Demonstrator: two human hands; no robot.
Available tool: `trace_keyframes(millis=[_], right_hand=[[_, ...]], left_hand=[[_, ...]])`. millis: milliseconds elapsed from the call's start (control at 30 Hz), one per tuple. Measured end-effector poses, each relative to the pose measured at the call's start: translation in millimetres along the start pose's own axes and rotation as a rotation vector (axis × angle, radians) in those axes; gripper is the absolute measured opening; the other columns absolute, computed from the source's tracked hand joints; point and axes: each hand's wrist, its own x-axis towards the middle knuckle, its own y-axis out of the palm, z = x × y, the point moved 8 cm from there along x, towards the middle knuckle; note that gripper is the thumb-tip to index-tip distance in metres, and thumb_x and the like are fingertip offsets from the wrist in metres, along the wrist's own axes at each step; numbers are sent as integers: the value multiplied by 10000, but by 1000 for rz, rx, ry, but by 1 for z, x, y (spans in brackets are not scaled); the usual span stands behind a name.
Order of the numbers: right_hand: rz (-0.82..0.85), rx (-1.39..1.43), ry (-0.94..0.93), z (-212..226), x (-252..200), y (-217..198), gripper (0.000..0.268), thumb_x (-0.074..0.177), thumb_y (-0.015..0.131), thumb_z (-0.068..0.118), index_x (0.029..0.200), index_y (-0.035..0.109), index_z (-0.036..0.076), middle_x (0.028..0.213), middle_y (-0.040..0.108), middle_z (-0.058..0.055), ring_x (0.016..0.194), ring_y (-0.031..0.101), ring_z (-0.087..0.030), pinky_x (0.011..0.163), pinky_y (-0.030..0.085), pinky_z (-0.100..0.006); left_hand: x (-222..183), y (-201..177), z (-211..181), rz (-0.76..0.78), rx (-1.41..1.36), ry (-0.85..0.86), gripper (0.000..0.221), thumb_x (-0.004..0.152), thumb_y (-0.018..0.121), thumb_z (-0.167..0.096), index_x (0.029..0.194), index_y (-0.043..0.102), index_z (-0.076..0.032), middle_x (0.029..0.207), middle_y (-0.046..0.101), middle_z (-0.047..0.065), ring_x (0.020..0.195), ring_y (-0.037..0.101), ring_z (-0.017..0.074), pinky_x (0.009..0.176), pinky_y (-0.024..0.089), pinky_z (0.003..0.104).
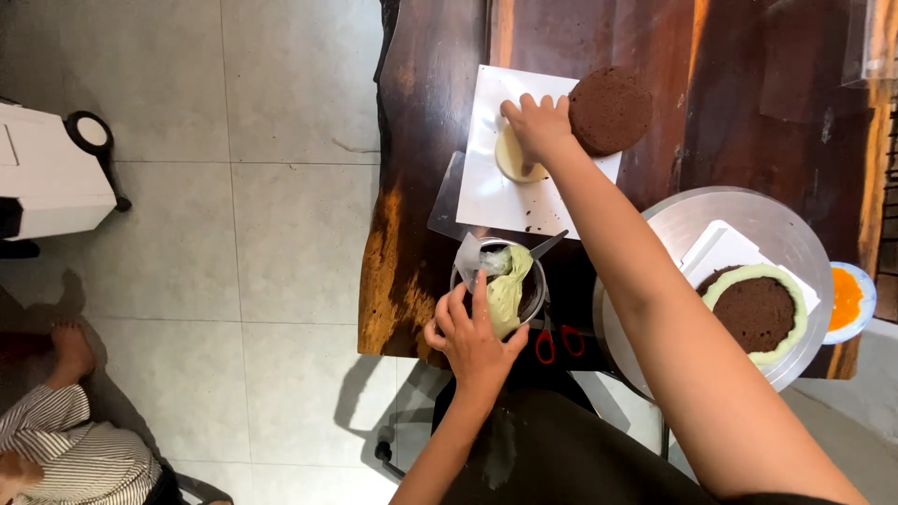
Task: Assembling and icing a layer cake with green frosting and jam.
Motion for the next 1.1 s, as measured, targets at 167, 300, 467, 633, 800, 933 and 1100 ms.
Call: trace_keyframes(millis=[167, 300, 467, 633, 800, 933, 1100], right_hand=[[3, 31, -3, 7, -17, 0, 1274, 404, 1057, 310, 1486, 390, 224, 1373, 470, -115, 1245, 479, -373, 944, 386, -555], [-62, -81, -15, 12, -19, 13, 1320, 366, 1054, 298, 1501, 388, 198, 1380, 467, -97, 1244, 482, -336, 908, 424, -503], [-88, -90, -19, 12, -20, 6, 1205, 391, 1042, 321, 1435, 449, 219, 1369, 490, -65, 1238, 484, -333, 895, 425, -529], [-18, -116, -22, 12, -13, -5, 1218, 412, 1042, 355, 1458, 427, 244, 1325, 526, -74, 1250, 478, -354, 910, 401, -550], [83, -13, -50, -13, 19, 28, 546, 679, 935, 273, 1175, 751, 136, 1161, 722, -118, 1059, 712, -345, 1015, 431, -580], [154, 206, -108, -12, 5, 27, 440, 674, 901, 143, 1095, 775, 134, 1076, 735, -156, 983, 719, -344, 860, 584, -467], [14, 258, -148, -1, -52, -7, 332, 790, 784, 143, 1119, 747, 165, 1031, 747, -146, 985, 712, -368, 809, 568, -480]], left_hand=[[7, -30, 10, -4, -105, -66, 862, 642, 862, -540, 1337, 528, -157, 1369, 462, 106, 1334, 348, 327, 1037, 181, 593], [23, -62, 42, -283, -235, -91, 566, 791, 793, -525, 1196, 585, -190, 1373, 560, 47, 1398, 408, 270, 1186, 169, 623], [110, -61, 58, -289, -312, -105, 433, 896, 754, -444, 1212, 621, -179, 1291, 619, 43, 1335, 475, 279, 1147, 259, 547], [169, -11, 59, -181, -301, -62, 413, 868, 784, -390, 1191, 656, -166, 1210, 652, 26, 1253, 494, 283, 1057, 279, 506], [177, 12, 57, -43, -303, -75, 416, 882, 771, -403, 1202, 649, -166, 1142, 644, 0, 1199, 516, 237, 1069, 272, 499], [179, 13, 54, -33, -322, -72, 401, 878, 761, -406, 1194, 659, -182, 1130, 657, -22, 1188, 538, 214, 1056, 290, 478], [183, 19, 40, 157, -291, -75, 519, 829, 791, -396, 1281, 667, -173, 1186, 681, 21, 1204, 561, 240, 1038, 325, 516]])
